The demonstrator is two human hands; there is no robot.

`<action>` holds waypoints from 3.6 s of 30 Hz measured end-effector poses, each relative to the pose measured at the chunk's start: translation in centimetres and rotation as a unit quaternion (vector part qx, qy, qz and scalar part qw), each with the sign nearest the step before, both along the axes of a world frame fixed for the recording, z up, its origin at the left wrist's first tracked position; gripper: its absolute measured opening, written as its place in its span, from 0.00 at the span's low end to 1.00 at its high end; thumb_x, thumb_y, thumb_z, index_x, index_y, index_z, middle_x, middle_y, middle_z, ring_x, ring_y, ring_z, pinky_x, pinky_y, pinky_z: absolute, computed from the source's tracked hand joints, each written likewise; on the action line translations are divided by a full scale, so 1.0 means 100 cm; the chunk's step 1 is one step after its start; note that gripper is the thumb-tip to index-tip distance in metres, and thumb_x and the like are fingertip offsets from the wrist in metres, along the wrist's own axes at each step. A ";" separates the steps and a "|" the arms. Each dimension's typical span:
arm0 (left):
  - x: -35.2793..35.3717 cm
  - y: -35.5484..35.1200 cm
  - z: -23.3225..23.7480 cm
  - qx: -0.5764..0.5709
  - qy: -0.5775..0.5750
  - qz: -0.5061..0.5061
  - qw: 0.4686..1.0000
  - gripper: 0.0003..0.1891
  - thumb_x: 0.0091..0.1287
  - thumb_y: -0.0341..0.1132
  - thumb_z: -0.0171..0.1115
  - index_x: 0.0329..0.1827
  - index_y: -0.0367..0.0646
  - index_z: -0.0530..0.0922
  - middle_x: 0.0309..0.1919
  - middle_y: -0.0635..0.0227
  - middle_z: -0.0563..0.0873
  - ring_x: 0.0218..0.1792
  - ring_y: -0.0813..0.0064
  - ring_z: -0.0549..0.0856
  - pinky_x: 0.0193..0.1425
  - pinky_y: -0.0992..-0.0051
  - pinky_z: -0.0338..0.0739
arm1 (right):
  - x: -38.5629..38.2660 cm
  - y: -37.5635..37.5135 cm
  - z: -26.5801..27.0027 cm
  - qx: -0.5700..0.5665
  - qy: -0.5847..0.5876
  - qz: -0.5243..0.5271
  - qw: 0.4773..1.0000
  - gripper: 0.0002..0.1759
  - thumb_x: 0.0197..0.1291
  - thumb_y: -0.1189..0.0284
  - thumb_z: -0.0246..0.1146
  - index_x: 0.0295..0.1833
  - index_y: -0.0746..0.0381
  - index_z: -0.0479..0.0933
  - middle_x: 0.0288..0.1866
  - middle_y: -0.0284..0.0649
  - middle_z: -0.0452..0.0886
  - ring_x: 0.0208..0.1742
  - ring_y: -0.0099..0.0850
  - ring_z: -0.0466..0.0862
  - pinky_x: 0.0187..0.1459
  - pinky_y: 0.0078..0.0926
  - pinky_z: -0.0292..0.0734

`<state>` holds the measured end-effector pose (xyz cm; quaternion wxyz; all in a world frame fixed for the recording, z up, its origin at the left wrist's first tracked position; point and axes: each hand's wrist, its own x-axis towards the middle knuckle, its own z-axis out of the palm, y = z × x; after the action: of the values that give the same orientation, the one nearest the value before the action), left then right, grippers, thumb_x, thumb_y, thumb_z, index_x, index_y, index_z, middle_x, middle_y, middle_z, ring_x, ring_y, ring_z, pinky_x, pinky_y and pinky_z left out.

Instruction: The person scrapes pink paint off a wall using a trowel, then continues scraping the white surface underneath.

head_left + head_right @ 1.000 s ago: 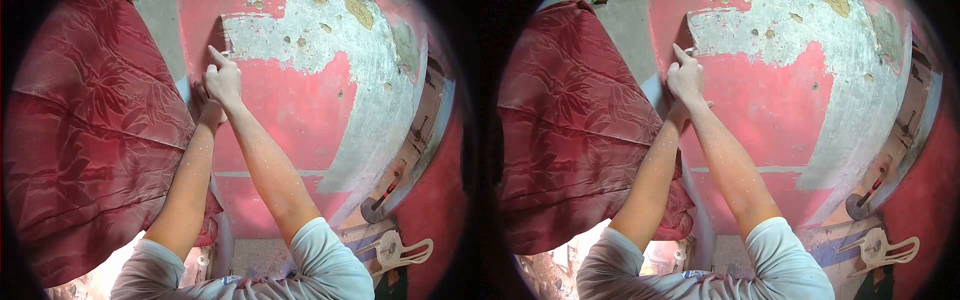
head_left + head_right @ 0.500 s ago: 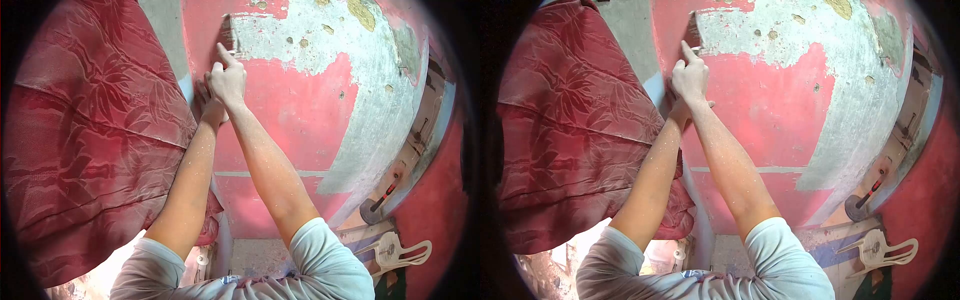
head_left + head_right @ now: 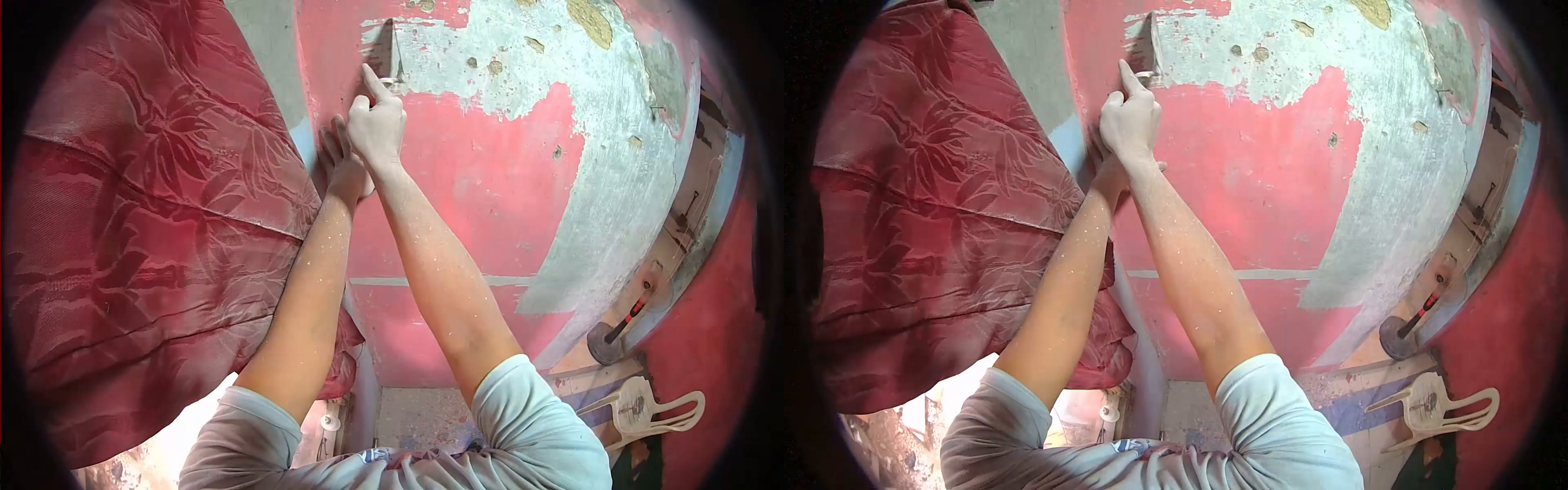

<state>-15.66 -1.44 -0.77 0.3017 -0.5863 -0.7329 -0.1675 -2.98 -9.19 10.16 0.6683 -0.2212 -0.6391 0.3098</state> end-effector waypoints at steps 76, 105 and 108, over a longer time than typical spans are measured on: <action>0.027 -0.032 0.020 -0.029 -0.060 0.038 0.997 0.66 0.57 0.82 0.60 0.89 0.67 0.31 0.84 0.40 0.21 0.83 0.27 0.26 0.82 0.31 0.26 | 0.051 0.039 -0.017 0.057 0.018 -0.009 0.998 0.29 0.68 0.77 0.52 0.74 0.61 0.78 0.26 0.32 0.79 0.19 0.18 0.70 0.21 0.27 0.72; 0.025 -0.032 0.020 -0.032 -0.041 0.050 0.997 0.66 0.58 0.82 0.59 0.90 0.64 0.31 0.84 0.39 0.22 0.83 0.26 0.27 0.83 0.32 0.27 | 0.087 0.046 -0.008 0.024 -0.019 -0.030 0.999 0.29 0.63 0.72 0.54 0.70 0.55 0.82 0.43 0.56 0.90 0.37 0.38 0.90 0.48 0.38 0.84; 0.024 -0.030 0.019 -0.027 -0.054 0.033 0.998 0.68 0.59 0.81 0.62 0.89 0.61 0.29 0.83 0.36 0.20 0.82 0.24 0.25 0.82 0.32 0.25 | 0.090 0.050 -0.005 0.028 0.014 -0.043 0.999 0.30 0.62 0.72 0.53 0.70 0.56 0.82 0.43 0.56 0.90 0.41 0.40 0.91 0.52 0.40 0.84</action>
<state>-13.29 -4.48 1.09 0.2514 -0.5600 -0.7711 -0.1694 6.03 -4.16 9.67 0.6957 -0.2256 -0.6282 0.2654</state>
